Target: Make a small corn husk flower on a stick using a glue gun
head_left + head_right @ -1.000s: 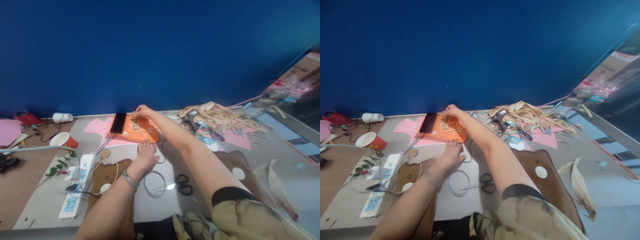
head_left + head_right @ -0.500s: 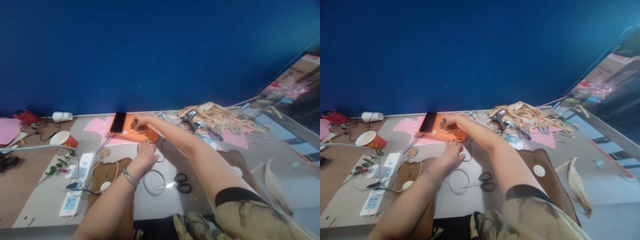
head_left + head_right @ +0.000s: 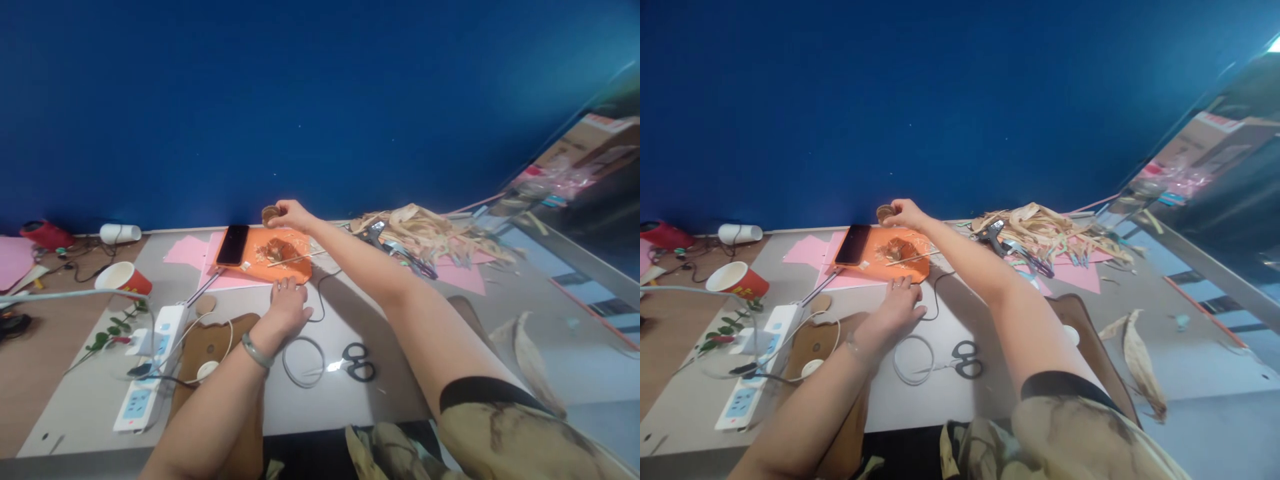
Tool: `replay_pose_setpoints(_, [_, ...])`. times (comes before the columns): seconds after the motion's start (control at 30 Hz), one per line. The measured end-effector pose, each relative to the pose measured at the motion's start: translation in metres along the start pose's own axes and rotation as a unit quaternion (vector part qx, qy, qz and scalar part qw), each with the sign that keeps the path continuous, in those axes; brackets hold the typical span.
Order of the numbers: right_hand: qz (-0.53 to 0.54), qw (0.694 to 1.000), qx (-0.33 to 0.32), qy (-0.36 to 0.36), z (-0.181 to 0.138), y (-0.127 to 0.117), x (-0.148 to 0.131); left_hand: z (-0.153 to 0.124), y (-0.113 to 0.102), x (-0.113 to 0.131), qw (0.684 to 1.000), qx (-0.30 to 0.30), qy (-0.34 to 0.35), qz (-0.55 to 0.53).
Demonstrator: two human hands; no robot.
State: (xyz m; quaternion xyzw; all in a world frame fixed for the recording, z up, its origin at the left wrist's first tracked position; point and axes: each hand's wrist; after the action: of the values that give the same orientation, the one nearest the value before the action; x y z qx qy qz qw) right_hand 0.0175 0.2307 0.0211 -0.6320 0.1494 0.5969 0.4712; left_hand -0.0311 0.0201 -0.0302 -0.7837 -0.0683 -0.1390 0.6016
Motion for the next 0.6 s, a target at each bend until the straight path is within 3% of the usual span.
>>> replay_pose_setpoints(0.1, [-0.044, 0.992, -0.113, 0.029, -0.009, -0.007, 0.004, -0.001, 0.000, 0.000, 1.000, 0.004, 0.001, -0.005])
replay_pose_setpoints(0.2, [-0.144, 0.965, -0.203, 0.079, -0.016, -0.002, 0.013, 0.000, 0.001, 0.000, 1.000, 0.007, -0.003, -0.006])
replay_pose_setpoints(0.33, [-0.230, 0.939, -0.226, 0.122, -0.019, 0.015, 0.026, 0.000, 0.001, 0.000, 1.000, 0.003, -0.005, 0.000])
replay_pose_setpoints(0.6, [-0.232, 0.924, -0.258, 0.161, -0.015, 0.030, 0.030, 0.001, -0.002, 0.002, 1.000, -0.004, -0.004, 0.004])
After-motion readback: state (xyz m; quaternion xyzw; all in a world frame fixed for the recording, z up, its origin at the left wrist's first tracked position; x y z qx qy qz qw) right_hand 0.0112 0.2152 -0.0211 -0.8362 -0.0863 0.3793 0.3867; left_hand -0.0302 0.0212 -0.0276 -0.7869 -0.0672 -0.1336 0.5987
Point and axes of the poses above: each hand's wrist, its own z-axis towards the middle knuckle, its own y-axis out of the palm, x = y × z, and after that the axes turned 4 degrees about -y, right-handed
